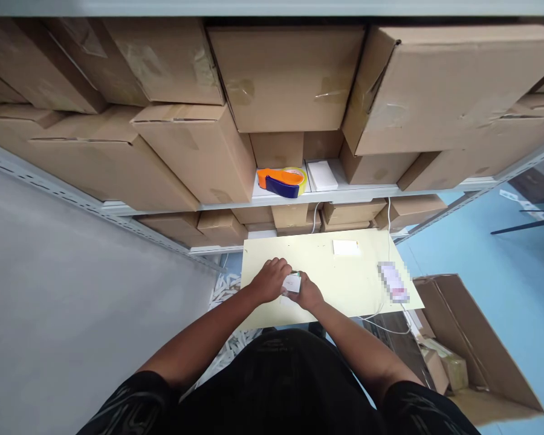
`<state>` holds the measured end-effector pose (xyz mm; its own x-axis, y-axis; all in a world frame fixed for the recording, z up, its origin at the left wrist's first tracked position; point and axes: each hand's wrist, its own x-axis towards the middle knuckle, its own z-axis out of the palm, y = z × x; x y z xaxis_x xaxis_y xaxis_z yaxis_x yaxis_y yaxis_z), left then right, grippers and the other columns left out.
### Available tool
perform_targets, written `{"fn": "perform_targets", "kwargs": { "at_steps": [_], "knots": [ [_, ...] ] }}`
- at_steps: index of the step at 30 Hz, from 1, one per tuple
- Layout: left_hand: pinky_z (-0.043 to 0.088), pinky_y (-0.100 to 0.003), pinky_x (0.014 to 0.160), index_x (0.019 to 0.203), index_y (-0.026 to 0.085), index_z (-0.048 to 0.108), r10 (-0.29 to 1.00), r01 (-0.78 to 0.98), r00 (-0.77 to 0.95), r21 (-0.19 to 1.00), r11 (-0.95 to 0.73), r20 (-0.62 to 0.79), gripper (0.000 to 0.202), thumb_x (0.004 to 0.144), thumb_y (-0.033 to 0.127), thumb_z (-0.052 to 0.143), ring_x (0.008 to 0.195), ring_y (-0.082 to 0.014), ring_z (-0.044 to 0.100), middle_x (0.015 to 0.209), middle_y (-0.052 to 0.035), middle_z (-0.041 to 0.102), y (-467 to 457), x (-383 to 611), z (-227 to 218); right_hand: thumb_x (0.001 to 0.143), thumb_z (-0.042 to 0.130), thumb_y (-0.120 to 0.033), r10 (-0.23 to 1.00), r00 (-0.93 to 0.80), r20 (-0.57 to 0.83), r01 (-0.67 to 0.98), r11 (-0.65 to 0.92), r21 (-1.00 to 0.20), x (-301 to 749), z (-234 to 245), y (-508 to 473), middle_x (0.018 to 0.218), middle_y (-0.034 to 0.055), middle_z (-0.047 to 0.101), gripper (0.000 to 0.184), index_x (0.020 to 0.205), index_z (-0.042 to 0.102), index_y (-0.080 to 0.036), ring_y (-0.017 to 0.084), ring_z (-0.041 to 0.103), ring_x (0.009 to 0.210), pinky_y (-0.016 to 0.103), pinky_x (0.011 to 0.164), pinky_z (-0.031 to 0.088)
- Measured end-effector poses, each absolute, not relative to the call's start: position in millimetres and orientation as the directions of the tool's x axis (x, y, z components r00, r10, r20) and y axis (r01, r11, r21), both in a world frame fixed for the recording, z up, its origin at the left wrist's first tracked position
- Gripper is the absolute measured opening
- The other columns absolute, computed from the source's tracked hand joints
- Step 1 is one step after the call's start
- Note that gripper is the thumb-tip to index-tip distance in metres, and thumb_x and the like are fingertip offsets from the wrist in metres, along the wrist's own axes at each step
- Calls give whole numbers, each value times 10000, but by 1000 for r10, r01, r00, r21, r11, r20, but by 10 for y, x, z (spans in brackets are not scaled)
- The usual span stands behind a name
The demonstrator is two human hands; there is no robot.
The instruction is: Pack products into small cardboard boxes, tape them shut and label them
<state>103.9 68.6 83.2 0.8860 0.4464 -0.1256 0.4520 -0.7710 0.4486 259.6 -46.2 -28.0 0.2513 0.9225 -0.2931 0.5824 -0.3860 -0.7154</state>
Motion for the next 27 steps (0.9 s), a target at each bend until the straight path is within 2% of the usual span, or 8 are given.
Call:
{"fn": "perform_targets", "kwargs": {
  "at_steps": [3,6,8,12,15,18,21,27],
  "knots": [
    [385,-494,1006,1117,222,622,403,374,915,431,-821,-25,200,961,204,499,1102,-321,522,1108,-135,603,457,843,819,771,785,-367,932,229,-281,629,-362,-688,2610,-266,-426,1188,107,628,681,1340,445,-215,266,672,954,361,788,489],
    [441,-452,901,1070,211,640,396,385,917,364,-848,-46,236,983,172,423,981,-285,554,1009,-119,615,227,590,653,765,768,-321,954,179,-239,677,-296,-674,2621,-291,-458,1256,141,567,659,1321,438,-196,260,667,957,371,796,500],
    [472,-420,848,1028,208,642,471,470,878,347,-811,-87,215,956,141,452,936,-265,569,991,-104,616,118,443,513,715,806,-330,967,143,-212,681,-252,-688,2645,-314,-520,1256,127,545,688,1285,443,-206,255,657,982,368,809,509],
    [483,-406,963,1161,213,616,608,568,789,480,-668,-86,366,828,78,547,1129,-259,559,1285,-103,584,24,309,388,668,847,-381,981,33,-194,644,-169,-746,2766,-290,-629,1185,73,554,693,1214,448,-232,245,630,1042,365,869,512],
    [438,-453,1052,1263,206,590,660,583,747,557,-591,-81,506,766,214,688,1234,-315,500,1431,-120,503,-4,361,458,696,836,-389,975,-34,-219,649,-145,-747,2850,-203,-620,1112,54,575,613,1157,465,-229,237,624,1004,362,848,512],
    [466,-426,976,1130,195,641,756,652,639,618,-439,-138,314,894,400,607,1099,-286,567,1223,-116,600,-21,508,528,733,817,-405,979,-61,-195,704,-96,-703,2863,-115,-584,1053,52,572,467,1036,513,-220,236,607,959,369,829,510],
    [483,-363,839,958,189,631,859,733,453,648,-205,-240,303,983,436,457,923,-238,617,1006,-92,636,3,687,506,795,772,-386,974,-157,-161,703,-5,-711,2834,-57,-594,1014,51,569,320,960,554,-220,222,602,929,367,842,517],
    [458,-319,744,875,209,608,906,795,231,605,34,-354,90,842,291,590,859,-236,643,894,-56,678,188,936,442,925,618,-383,943,-324,-70,571,136,-809,2789,-9,-666,1059,78,617,160,963,645,-230,227,624,983,373,893,510]
  ]
}}
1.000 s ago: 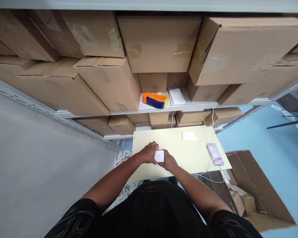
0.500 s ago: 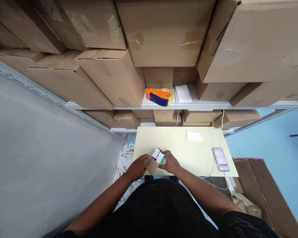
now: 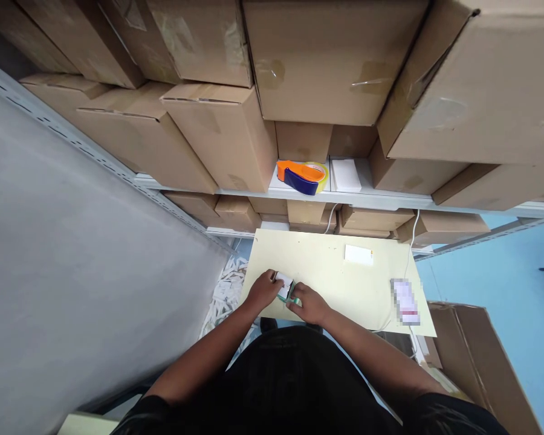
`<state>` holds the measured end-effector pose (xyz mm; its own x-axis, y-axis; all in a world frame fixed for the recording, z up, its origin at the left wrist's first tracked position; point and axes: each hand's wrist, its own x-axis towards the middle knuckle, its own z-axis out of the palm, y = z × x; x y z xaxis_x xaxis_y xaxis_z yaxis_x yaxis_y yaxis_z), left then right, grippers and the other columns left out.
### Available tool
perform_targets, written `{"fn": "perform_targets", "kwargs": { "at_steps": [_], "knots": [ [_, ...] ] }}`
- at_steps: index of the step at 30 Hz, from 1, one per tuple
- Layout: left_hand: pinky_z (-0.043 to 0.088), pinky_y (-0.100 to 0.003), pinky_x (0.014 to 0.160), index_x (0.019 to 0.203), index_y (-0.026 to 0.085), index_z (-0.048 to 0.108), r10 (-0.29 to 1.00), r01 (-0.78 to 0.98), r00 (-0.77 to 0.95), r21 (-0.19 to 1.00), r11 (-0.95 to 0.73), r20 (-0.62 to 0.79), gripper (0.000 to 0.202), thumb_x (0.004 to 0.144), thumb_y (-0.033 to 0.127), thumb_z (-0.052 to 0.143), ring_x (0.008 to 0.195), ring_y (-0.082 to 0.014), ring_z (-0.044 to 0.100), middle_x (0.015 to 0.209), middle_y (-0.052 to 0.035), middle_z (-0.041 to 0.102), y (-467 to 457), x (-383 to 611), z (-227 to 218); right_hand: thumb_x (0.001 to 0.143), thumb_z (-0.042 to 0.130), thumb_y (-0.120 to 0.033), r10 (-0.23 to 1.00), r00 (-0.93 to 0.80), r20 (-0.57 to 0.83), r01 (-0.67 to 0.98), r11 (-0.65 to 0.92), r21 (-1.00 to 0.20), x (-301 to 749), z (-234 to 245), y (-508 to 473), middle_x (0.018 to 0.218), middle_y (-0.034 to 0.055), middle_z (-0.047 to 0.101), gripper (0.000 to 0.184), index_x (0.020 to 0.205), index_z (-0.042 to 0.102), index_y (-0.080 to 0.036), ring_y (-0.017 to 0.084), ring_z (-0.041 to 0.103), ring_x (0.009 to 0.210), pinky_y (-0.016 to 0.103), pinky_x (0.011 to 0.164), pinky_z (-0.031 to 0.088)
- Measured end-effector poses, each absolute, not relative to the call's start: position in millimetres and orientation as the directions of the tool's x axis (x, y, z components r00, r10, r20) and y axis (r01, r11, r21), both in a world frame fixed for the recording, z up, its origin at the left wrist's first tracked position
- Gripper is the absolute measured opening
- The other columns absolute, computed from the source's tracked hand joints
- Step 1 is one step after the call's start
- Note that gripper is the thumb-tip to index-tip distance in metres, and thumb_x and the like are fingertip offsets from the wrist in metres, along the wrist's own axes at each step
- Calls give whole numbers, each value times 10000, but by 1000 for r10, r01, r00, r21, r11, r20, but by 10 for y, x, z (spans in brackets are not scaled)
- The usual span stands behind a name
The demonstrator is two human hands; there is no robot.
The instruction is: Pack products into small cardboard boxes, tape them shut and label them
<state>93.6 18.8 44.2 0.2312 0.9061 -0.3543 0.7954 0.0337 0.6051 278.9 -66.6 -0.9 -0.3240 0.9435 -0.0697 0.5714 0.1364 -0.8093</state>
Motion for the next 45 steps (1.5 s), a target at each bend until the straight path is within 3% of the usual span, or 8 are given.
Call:
{"fn": "perform_targets", "kwargs": {
  "at_steps": [6,13,22,26,31,36,41,45],
  "knots": [
    [498,-325,897,1064,226,662,879,556,399,831,-7,-259,314,776,143,569,1024,-216,664,1090,-37,724,283,936,495,884,596,-473,964,104,-243,514,-262,-817,2703,46,-608,657,-34,530,316,706,466,-247,173,542,626,297,618,426],
    [541,-390,951,1143,222,568,898,385,425,920,-68,-111,313,835,194,612,1068,-206,646,1176,-57,638,73,673,150,714,730,-399,921,290,-261,465,-374,-802,2606,199,-490,919,-5,591,405,987,478,-239,174,588,736,283,656,454],
    [536,-374,921,1211,240,575,822,509,569,784,-356,3,321,891,245,608,1039,-211,617,1190,-64,577,-99,597,251,879,633,-386,974,92,-207,741,-206,-639,2749,342,-300,833,17,639,168,869,605,-221,171,579,747,258,652,361],
    [520,-368,902,1384,260,515,774,590,622,719,-368,-114,576,838,311,690,1036,-247,634,1199,-74,626,-77,674,361,997,446,-487,967,127,-222,712,-245,-658,2802,339,-257,646,10,593,446,648,538,-226,172,559,648,271,596,324],
    [503,-390,816,1065,229,701,762,734,582,587,-342,-284,295,825,399,681,940,-309,674,977,-97,699,10,959,577,978,430,-545,962,187,-198,622,-272,-734,2776,249,-300,603,5,561,490,604,506,-238,191,562,640,282,596,372],
    [504,-429,829,849,207,693,771,811,512,510,-288,-379,288,625,339,816,953,-362,678,939,-118,693,108,1271,691,921,498,-390,969,18,-247,416,-232,-879,2856,240,-431,867,14,711,276,1027,696,-229,228,657,856,328,755,504],
    [526,-426,825,1068,183,669,782,828,518,433,-356,-347,516,595,322,819,994,-350,659,1162,-160,607,122,1357,677,678,753,-236,980,-146,-135,476,-50,-878,2948,136,-652,1306,96,644,916,1524,403,-251,287,617,1149,423,962,499],
    [521,-456,898,1069,187,665,773,782,579,445,-436,-260,463,632,281,788,1104,-376,611,1312,-175,554,40,1327,754,656,779,-233,989,-64,-137,619,-68,-783,2886,-7,-691,1324,143,615,924,1499,399,-209,318,594,1188,459,974,489]
  ]
}}
